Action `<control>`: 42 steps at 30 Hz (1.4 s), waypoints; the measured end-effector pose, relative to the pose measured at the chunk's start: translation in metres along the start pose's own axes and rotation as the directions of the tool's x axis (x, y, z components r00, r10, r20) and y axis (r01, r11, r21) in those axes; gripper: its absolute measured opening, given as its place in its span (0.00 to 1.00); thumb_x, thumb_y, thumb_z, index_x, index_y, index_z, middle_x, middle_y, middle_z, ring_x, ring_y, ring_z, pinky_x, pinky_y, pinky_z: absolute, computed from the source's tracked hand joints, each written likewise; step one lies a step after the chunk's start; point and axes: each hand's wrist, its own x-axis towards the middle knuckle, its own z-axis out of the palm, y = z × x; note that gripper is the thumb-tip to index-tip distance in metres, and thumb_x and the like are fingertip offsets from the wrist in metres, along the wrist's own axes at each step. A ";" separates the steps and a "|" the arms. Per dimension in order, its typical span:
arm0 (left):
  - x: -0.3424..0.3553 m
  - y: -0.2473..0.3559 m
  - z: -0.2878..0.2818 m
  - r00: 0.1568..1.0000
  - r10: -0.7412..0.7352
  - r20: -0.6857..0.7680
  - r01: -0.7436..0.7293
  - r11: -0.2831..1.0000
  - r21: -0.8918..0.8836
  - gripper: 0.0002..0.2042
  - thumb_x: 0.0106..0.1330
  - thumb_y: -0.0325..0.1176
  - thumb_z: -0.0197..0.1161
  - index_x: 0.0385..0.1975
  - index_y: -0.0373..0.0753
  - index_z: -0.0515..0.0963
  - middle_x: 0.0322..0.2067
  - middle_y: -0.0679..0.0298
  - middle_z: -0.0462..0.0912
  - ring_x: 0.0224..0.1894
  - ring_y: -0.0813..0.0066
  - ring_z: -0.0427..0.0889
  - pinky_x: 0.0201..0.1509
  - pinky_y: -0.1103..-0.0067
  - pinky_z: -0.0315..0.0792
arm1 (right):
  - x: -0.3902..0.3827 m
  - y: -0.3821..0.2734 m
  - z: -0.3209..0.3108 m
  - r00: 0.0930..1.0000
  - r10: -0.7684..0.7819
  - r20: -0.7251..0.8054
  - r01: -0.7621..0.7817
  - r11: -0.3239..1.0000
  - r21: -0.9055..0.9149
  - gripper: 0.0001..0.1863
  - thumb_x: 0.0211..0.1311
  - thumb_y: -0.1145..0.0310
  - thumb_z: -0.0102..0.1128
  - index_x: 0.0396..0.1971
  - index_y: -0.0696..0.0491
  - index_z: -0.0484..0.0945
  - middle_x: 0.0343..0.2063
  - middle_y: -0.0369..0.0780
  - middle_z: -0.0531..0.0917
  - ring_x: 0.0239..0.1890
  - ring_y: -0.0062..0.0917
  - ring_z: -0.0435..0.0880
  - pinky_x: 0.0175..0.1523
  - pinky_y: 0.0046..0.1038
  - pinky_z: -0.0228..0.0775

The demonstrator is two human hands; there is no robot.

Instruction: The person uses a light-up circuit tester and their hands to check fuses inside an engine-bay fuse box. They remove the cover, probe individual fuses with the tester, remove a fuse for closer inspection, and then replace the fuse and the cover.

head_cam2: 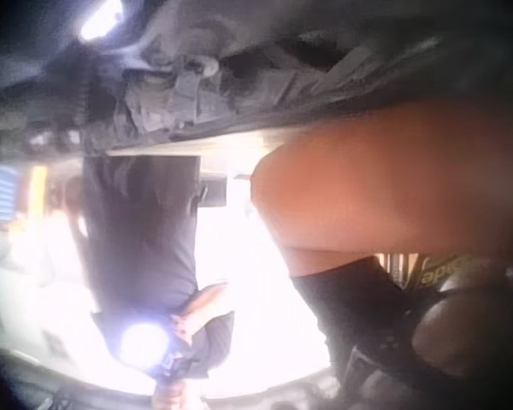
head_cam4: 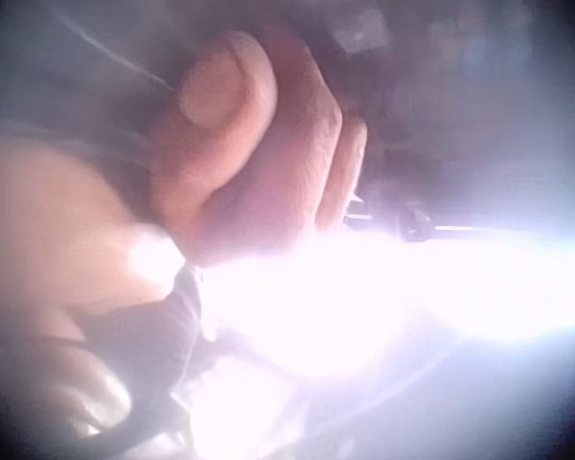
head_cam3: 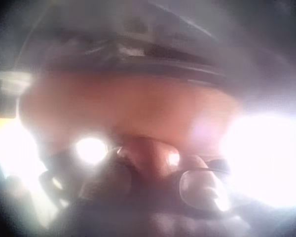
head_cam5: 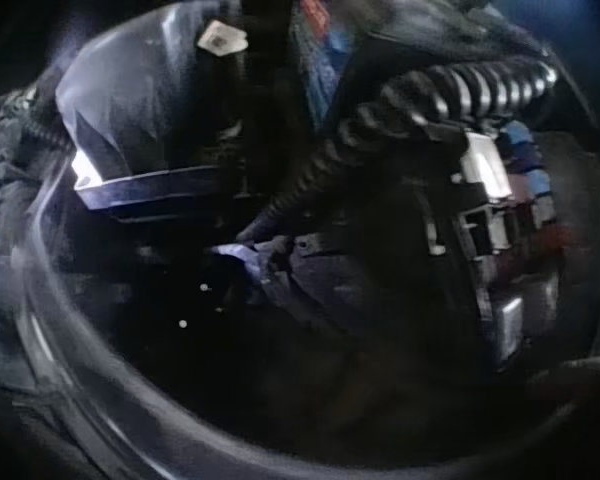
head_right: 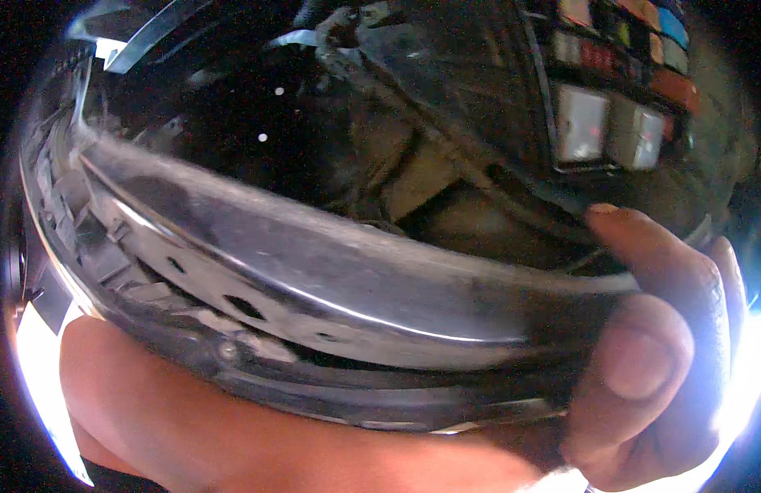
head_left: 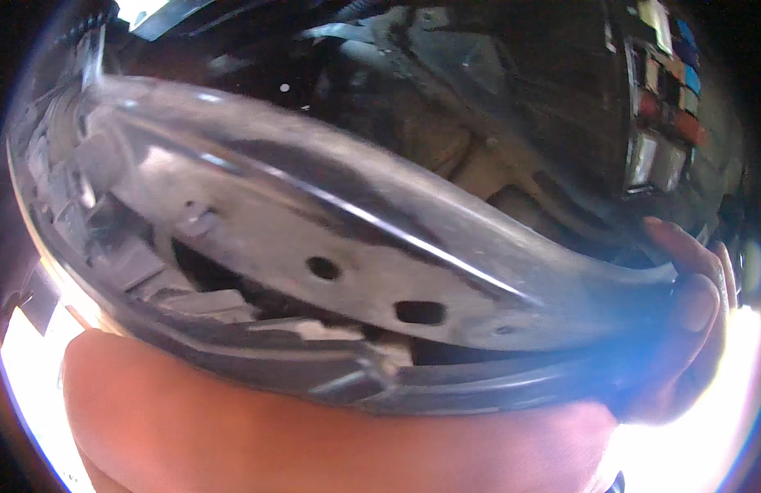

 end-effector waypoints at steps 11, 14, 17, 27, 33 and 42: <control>0.047 -0.003 -0.022 0.994 -0.010 0.113 0.018 0.997 -0.069 0.06 0.59 0.26 0.65 0.31 0.32 0.87 0.24 0.56 0.86 0.30 0.65 0.85 0.37 0.71 0.77 | 0.007 0.051 -0.033 0.997 -0.057 0.043 0.053 0.995 0.082 0.20 0.67 0.51 0.63 0.37 0.55 0.88 0.21 0.40 0.81 0.22 0.36 0.80 0.30 0.34 0.70; 0.032 0.003 -0.025 0.989 -0.070 0.128 0.080 0.994 -0.074 0.06 0.59 0.26 0.65 0.31 0.31 0.87 0.24 0.55 0.86 0.30 0.65 0.85 0.37 0.71 0.78 | 0.016 0.025 -0.024 0.998 -0.067 0.013 0.064 0.988 0.139 0.20 0.66 0.51 0.64 0.39 0.55 0.89 0.21 0.39 0.80 0.20 0.32 0.77 0.28 0.33 0.67; 0.000 -0.025 -0.015 0.982 0.018 0.187 -0.001 0.996 -0.093 0.07 0.59 0.26 0.65 0.31 0.31 0.87 0.24 0.55 0.86 0.30 0.64 0.86 0.37 0.71 0.78 | 0.004 -0.025 0.018 0.998 0.049 -0.032 -0.046 0.996 0.077 0.22 0.65 0.52 0.64 0.44 0.56 0.89 0.21 0.38 0.81 0.18 0.28 0.75 0.26 0.31 0.65; -0.008 -0.025 -0.012 0.975 -0.009 0.222 0.047 0.985 -0.166 0.07 0.58 0.25 0.65 0.32 0.30 0.87 0.25 0.54 0.86 0.30 0.63 0.86 0.37 0.70 0.79 | 0.015 -0.056 0.040 0.981 0.192 0.014 -0.192 0.979 0.067 0.33 0.59 0.50 0.66 0.59 0.57 0.83 0.24 0.38 0.82 0.21 0.27 0.76 0.28 0.31 0.66; -0.004 -0.026 -0.013 0.967 0.004 0.254 0.052 0.976 -0.213 0.07 0.58 0.25 0.65 0.32 0.29 0.87 0.25 0.53 0.86 0.30 0.62 0.87 0.36 0.70 0.80 | 0.020 -0.063 0.043 0.968 0.243 0.070 -0.247 0.967 0.067 0.32 0.52 0.52 0.70 0.59 0.47 0.83 0.23 0.37 0.82 0.23 0.29 0.79 0.30 0.33 0.64; 0.007 -0.027 -0.021 0.966 0.000 0.258 0.068 0.965 -0.255 0.07 0.58 0.24 0.65 0.32 0.29 0.87 0.25 0.52 0.86 0.31 0.61 0.87 0.36 0.69 0.81 | 0.024 -0.051 0.037 0.943 0.290 0.165 -0.309 0.946 0.098 0.36 0.48 0.59 0.72 0.62 0.49 0.79 0.29 0.40 0.86 0.28 0.34 0.84 0.35 0.34 0.69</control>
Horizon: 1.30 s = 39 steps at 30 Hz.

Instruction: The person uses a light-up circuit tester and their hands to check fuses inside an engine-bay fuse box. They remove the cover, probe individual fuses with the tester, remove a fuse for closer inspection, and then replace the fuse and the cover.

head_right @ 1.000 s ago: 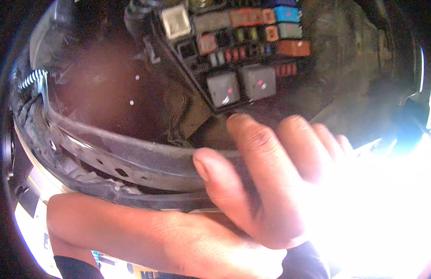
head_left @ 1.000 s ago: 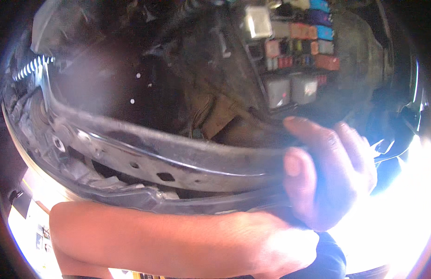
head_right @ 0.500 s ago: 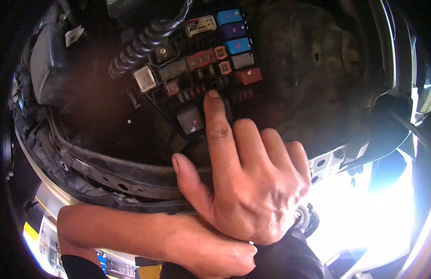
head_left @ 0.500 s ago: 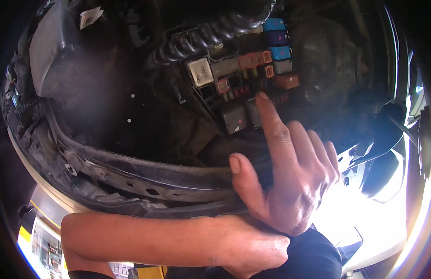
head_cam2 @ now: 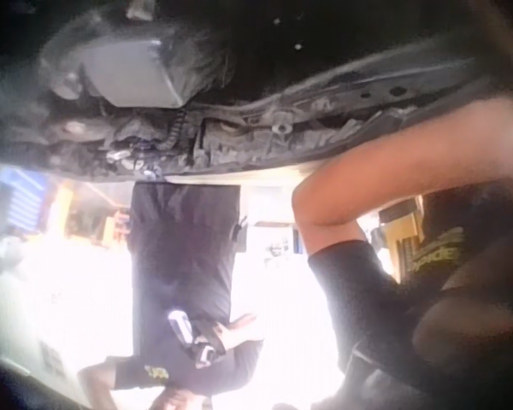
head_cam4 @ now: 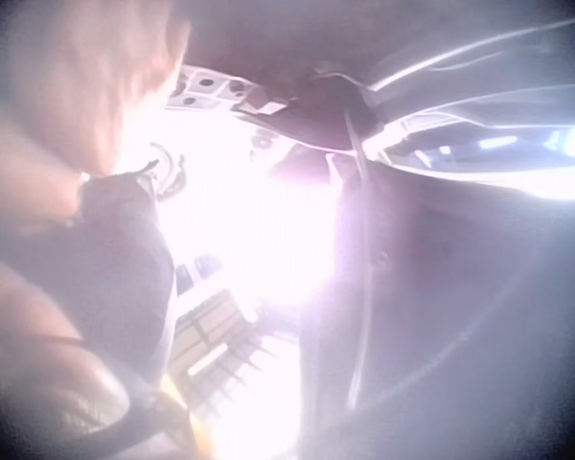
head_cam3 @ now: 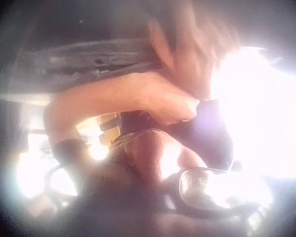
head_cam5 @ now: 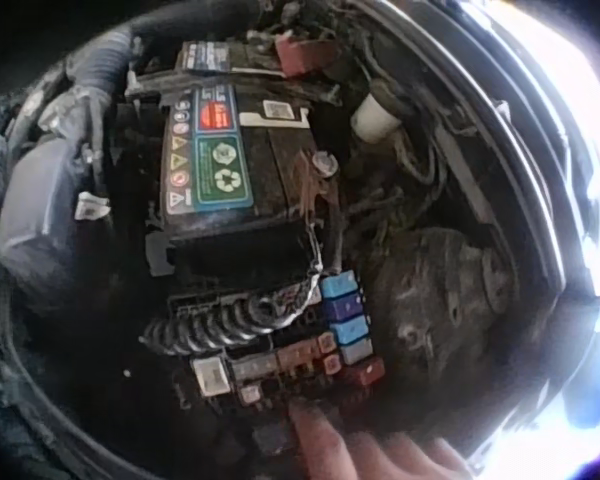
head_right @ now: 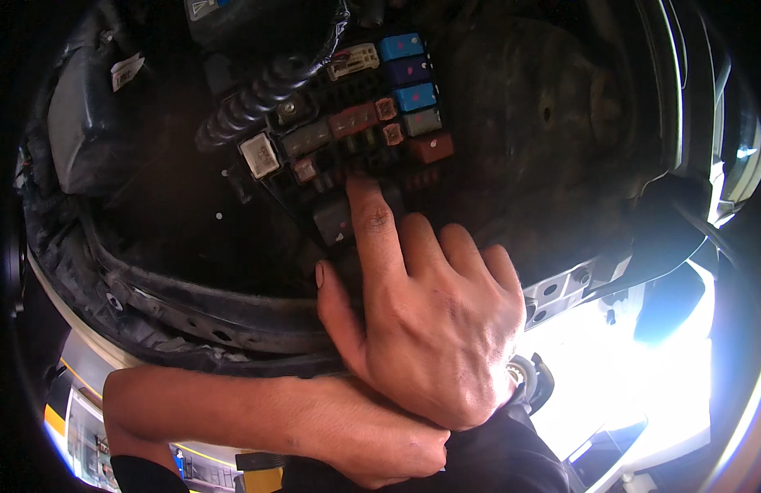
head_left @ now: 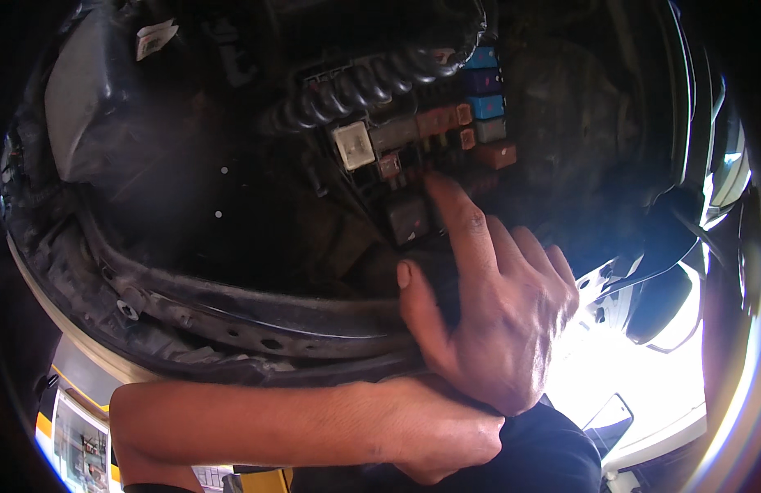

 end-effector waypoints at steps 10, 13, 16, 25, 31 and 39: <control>0.015 0.009 -0.019 1.000 0.005 0.007 -0.005 0.999 -0.048 0.09 0.56 0.21 0.64 0.34 0.25 0.86 0.27 0.45 0.86 0.30 0.54 0.88 0.35 0.67 0.83 | 0.008 0.018 -0.018 0.998 0.025 0.052 -0.024 1.000 -0.011 0.38 0.46 0.59 0.73 0.62 0.51 0.78 0.34 0.42 0.89 0.34 0.36 0.89 0.41 0.35 0.76; 0.010 0.010 -0.008 1.000 0.015 0.007 -0.014 0.997 -0.080 0.09 0.57 0.21 0.64 0.34 0.25 0.86 0.27 0.45 0.86 0.29 0.56 0.88 0.34 0.68 0.83 | 0.002 0.008 -0.016 0.995 0.089 0.043 -0.090 0.995 0.042 0.37 0.46 0.60 0.74 0.61 0.51 0.79 0.35 0.42 0.89 0.35 0.37 0.89 0.42 0.36 0.77; 0.008 0.017 -0.007 0.999 0.048 0.015 -0.046 0.994 -0.103 0.08 0.56 0.21 0.65 0.34 0.24 0.86 0.27 0.43 0.86 0.29 0.55 0.88 0.33 0.67 0.83 | 0.001 0.002 -0.022 0.991 0.132 0.005 -0.132 0.986 0.097 0.36 0.46 0.60 0.74 0.60 0.52 0.79 0.35 0.43 0.89 0.35 0.37 0.89 0.42 0.36 0.77; 0.009 0.032 -0.009 0.989 0.073 -0.132 -0.091 0.986 -0.138 0.08 0.53 0.17 0.66 0.33 0.23 0.85 0.28 0.45 0.86 0.31 0.51 0.88 0.35 0.65 0.83 | 0.007 0.004 -0.039 0.996 0.081 -0.024 -0.079 0.994 0.081 0.37 0.48 0.60 0.73 0.63 0.52 0.78 0.37 0.46 0.89 0.35 0.40 0.89 0.41 0.37 0.77; 0.001 0.036 -0.006 0.960 0.140 -0.240 -0.155 0.987 -0.042 0.08 0.57 0.24 0.65 0.34 0.26 0.84 0.29 0.48 0.86 0.31 0.52 0.87 0.35 0.65 0.80 | 0.009 -0.004 -0.041 0.999 0.050 -0.004 -0.050 0.999 0.012 0.34 0.56 0.56 0.68 0.63 0.52 0.79 0.40 0.48 0.88 0.39 0.43 0.88 0.46 0.40 0.77; -0.002 0.026 0.004 0.979 0.201 -0.033 -0.202 0.979 -0.008 0.10 0.65 0.33 0.63 0.36 0.31 0.84 0.30 0.51 0.86 0.30 0.56 0.86 0.34 0.66 0.77 | 0.004 -0.019 -0.040 0.999 -0.011 -0.052 0.009 1.000 -0.026 0.35 0.59 0.52 0.68 0.66 0.47 0.77 0.26 0.40 0.81 0.29 0.34 0.83 0.35 0.37 0.71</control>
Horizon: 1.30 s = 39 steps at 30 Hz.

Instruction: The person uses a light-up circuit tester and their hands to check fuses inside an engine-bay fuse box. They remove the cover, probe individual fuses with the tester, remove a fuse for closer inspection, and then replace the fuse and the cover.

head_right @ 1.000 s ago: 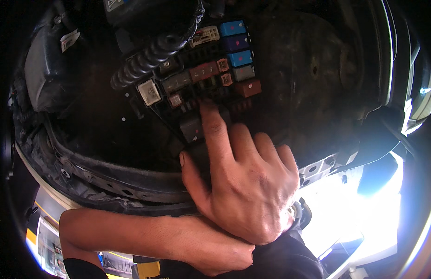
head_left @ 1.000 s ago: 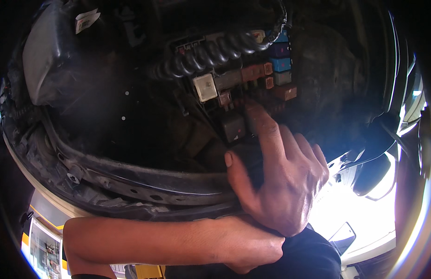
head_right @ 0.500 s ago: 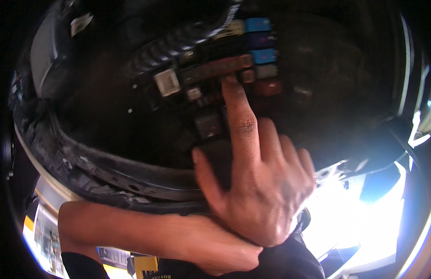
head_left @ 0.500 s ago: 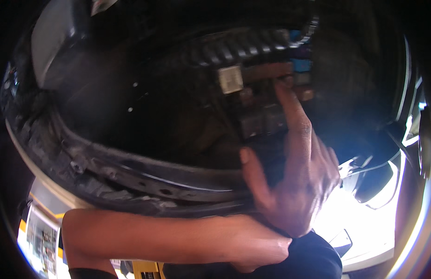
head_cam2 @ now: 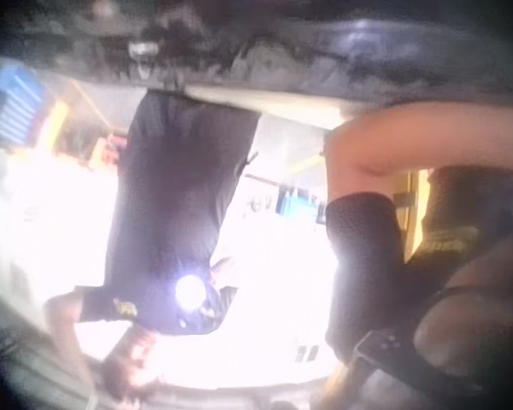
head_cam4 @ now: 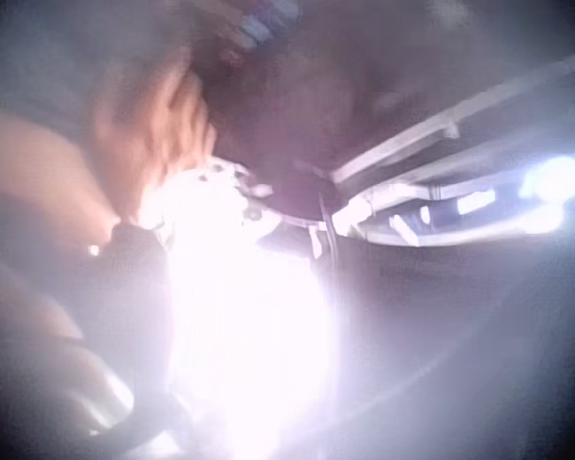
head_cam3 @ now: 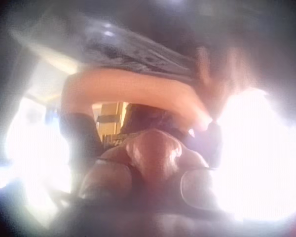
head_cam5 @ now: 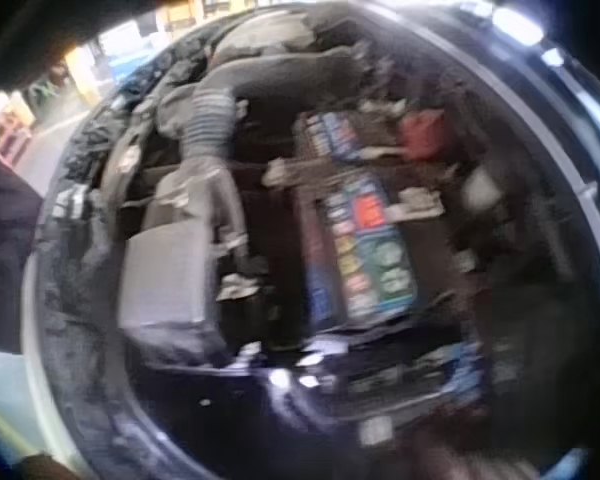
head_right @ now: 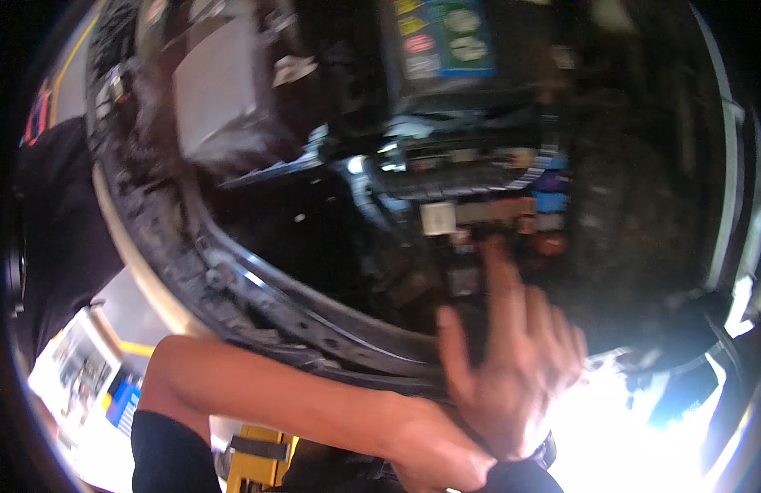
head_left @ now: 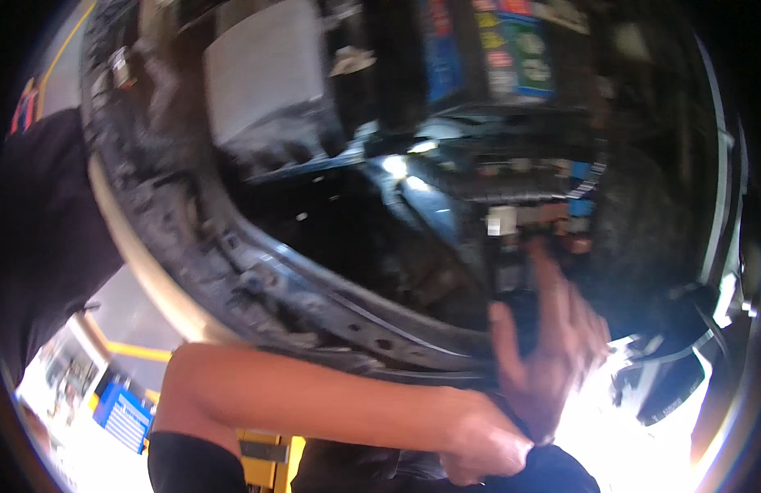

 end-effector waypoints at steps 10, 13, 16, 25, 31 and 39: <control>-0.020 0.010 -0.012 0.996 -0.073 0.046 0.041 0.870 0.492 0.14 0.71 0.38 0.59 0.37 0.30 0.80 0.28 0.45 0.84 0.34 0.54 0.88 0.38 0.65 0.81 | 0.012 0.025 -0.038 0.956 0.133 -0.261 0.051 0.802 0.595 0.16 0.63 0.65 0.71 0.50 0.53 0.86 0.25 0.37 0.85 0.23 0.21 0.77 0.29 0.26 0.67; -0.027 0.013 -0.024 0.972 -0.232 0.022 0.216 0.931 0.293 0.12 0.68 0.38 0.59 0.32 0.35 0.82 0.26 0.48 0.83 0.32 0.51 0.87 0.36 0.62 0.78 | 0.044 0.035 -0.062 0.843 0.258 -0.472 0.019 0.863 0.506 0.10 0.68 0.67 0.69 0.47 0.50 0.89 0.20 0.30 0.81 0.20 0.10 0.71 0.26 0.18 0.57; -0.025 0.009 -0.008 0.965 -0.259 -0.029 0.255 0.914 0.315 0.13 0.67 0.41 0.60 0.33 0.35 0.84 0.27 0.49 0.84 0.34 0.47 0.86 0.39 0.58 0.77 | 0.064 0.046 -0.068 0.765 0.349 -0.541 0.007 0.836 0.549 0.10 0.70 0.67 0.67 0.49 0.49 0.88 0.29 0.31 0.85 0.30 0.12 0.78 0.34 0.18 0.64; 0.002 -0.004 -0.005 0.990 -0.141 0.002 0.118 0.833 0.540 0.15 0.59 0.45 0.60 0.24 0.41 0.86 0.25 0.55 0.86 0.33 0.52 0.85 0.43 0.61 0.76 | 0.101 -0.099 -0.053 0.826 -0.503 -0.255 0.547 0.606 0.577 0.09 0.67 0.64 0.66 0.40 0.53 0.85 0.21 0.41 0.81 0.23 0.30 0.77 0.32 0.32 0.66; 0.006 -0.002 -0.009 0.982 -0.188 -0.029 0.178 0.856 0.485 0.12 0.53 0.42 0.63 0.23 0.40 0.86 0.24 0.54 0.86 0.31 0.50 0.85 0.39 0.59 0.77 | 0.199 -0.220 -0.008 0.742 -0.568 -0.356 0.663 0.701 0.264 0.15 0.64 0.62 0.61 0.32 0.61 0.87 0.35 0.55 0.88 0.42 0.51 0.89 0.46 0.45 0.83; 0.002 0.006 -0.013 0.981 -0.191 0.039 0.144 0.847 0.511 0.16 0.59 0.45 0.64 0.40 0.45 0.90 0.38 0.55 0.90 0.41 0.52 0.86 0.46 0.58 0.77 | 0.264 -0.294 0.000 0.881 -0.471 -0.030 0.466 0.858 0.215 0.27 0.65 0.51 0.63 0.43 0.64 0.85 0.44 0.60 0.86 0.51 0.54 0.85 0.57 0.49 0.78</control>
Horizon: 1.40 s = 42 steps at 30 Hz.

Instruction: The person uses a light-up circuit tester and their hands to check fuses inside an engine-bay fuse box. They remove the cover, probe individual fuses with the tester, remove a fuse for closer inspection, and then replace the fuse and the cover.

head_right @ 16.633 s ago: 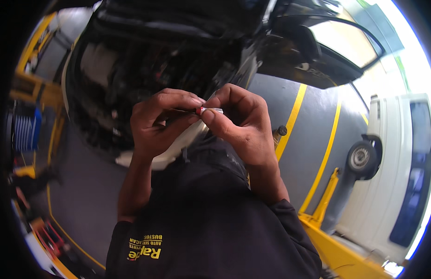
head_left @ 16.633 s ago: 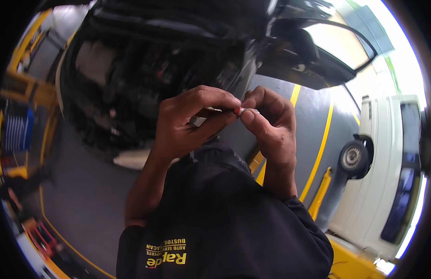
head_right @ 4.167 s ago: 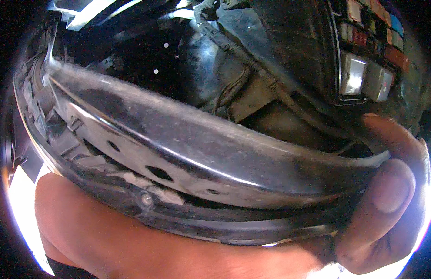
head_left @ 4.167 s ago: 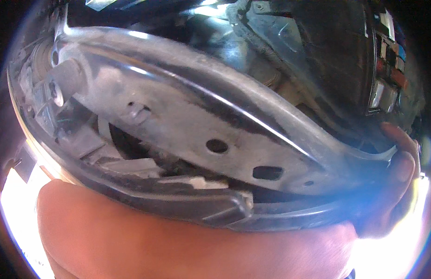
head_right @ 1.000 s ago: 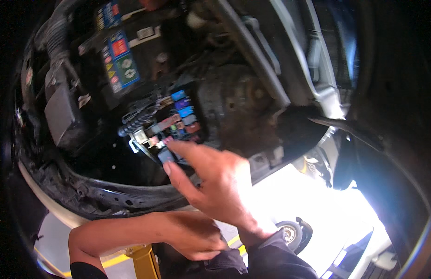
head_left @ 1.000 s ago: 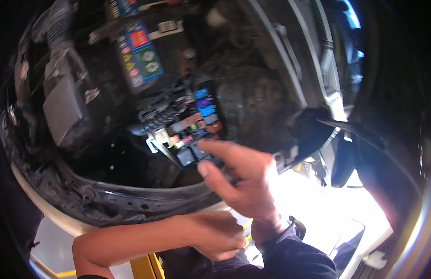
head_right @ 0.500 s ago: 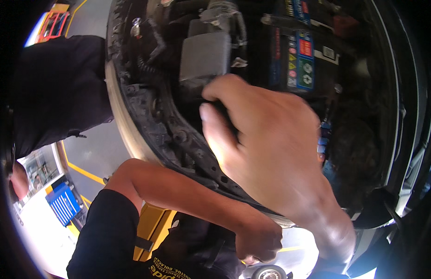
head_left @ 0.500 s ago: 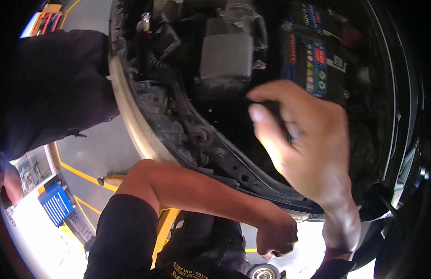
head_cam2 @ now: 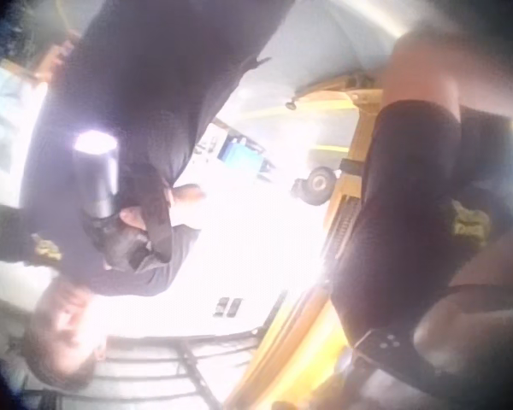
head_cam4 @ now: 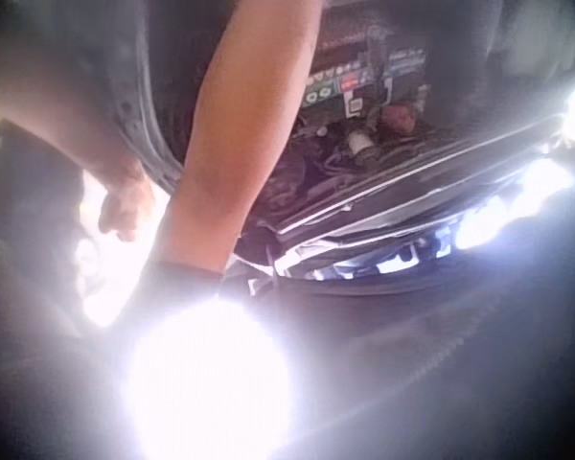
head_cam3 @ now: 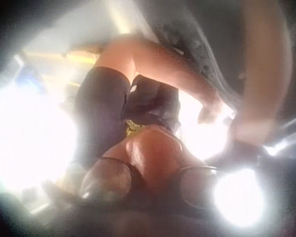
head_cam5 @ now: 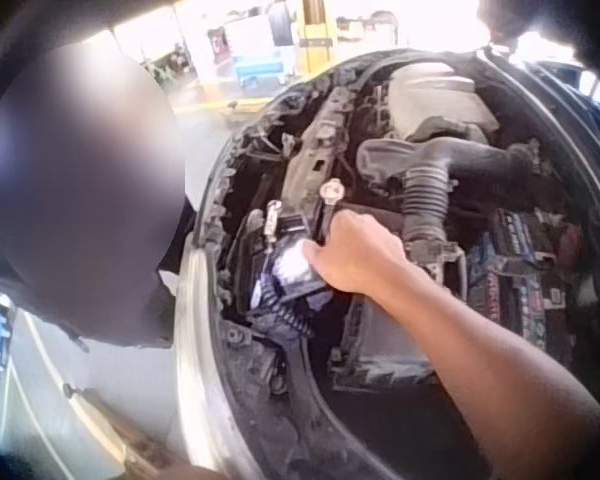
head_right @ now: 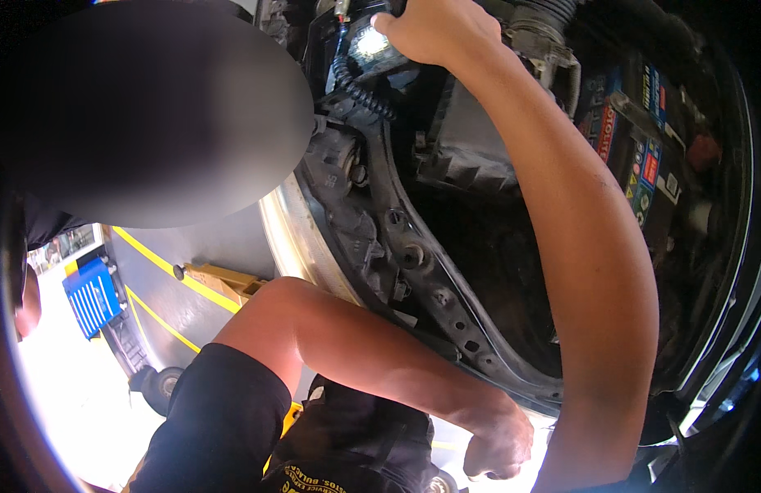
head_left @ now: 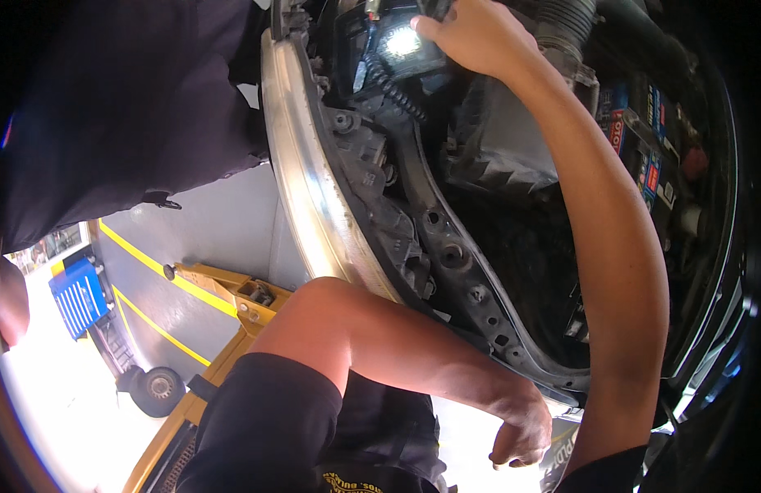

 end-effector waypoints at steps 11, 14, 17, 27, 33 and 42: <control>0.009 -0.012 0.003 0.999 0.028 -0.027 -0.028 1.000 0.013 0.17 0.59 0.45 0.68 0.44 0.45 0.90 0.42 0.58 0.90 0.45 0.56 0.86 0.47 0.59 0.78 | 0.025 0.033 0.042 0.923 -0.359 -0.140 0.368 0.928 0.048 0.21 0.69 0.56 0.61 0.40 0.63 0.80 0.35 0.56 0.84 0.43 0.57 0.82 0.50 0.47 0.72; 0.019 -0.019 0.008 0.996 0.086 -0.011 -0.086 0.996 0.029 0.15 0.57 0.45 0.69 0.38 0.43 0.91 0.38 0.57 0.90 0.44 0.56 0.86 0.46 0.60 0.77 | 0.014 0.014 0.031 0.960 -0.264 -0.095 0.272 0.959 0.086 0.19 0.68 0.59 0.63 0.39 0.64 0.83 0.38 0.59 0.85 0.45 0.55 0.85 0.51 0.47 0.76; 0.021 -0.019 0.009 0.990 0.134 -0.042 -0.132 0.990 0.057 0.14 0.54 0.44 0.69 0.33 0.42 0.91 0.34 0.57 0.90 0.42 0.56 0.86 0.45 0.59 0.77 | -0.003 0.003 0.020 0.977 -0.193 -0.087 0.201 0.976 0.086 0.16 0.70 0.63 0.60 0.37 0.64 0.81 0.37 0.61 0.84 0.45 0.59 0.82 0.51 0.52 0.73; 0.021 -0.019 0.006 0.986 0.162 -0.025 -0.161 0.986 0.030 0.16 0.52 0.44 0.69 0.33 0.39 0.91 0.31 0.53 0.89 0.36 0.53 0.86 0.42 0.60 0.76 | -0.004 0.007 0.020 0.970 -0.209 -0.125 0.216 0.975 0.049 0.18 0.71 0.63 0.58 0.33 0.66 0.79 0.36 0.63 0.83 0.46 0.61 0.82 0.53 0.54 0.73; 0.021 -0.021 0.008 0.986 0.162 -0.041 -0.161 0.987 0.015 0.16 0.53 0.44 0.69 0.33 0.39 0.91 0.31 0.53 0.90 0.34 0.53 0.86 0.41 0.60 0.76 | 0.008 0.005 0.025 0.970 -0.223 -0.097 0.228 0.973 0.038 0.19 0.72 0.63 0.57 0.33 0.67 0.79 0.37 0.64 0.83 0.47 0.61 0.82 0.53 0.53 0.72; 0.025 -0.025 0.010 0.978 0.203 -0.051 -0.202 0.979 0.015 0.15 0.53 0.44 0.70 0.32 0.40 0.91 0.30 0.55 0.89 0.33 0.55 0.85 0.40 0.60 0.75 | 0.003 0.005 0.026 0.966 -0.231 -0.115 0.237 0.971 0.043 0.19 0.73 0.62 0.57 0.32 0.67 0.79 0.36 0.63 0.83 0.45 0.60 0.83 0.52 0.53 0.72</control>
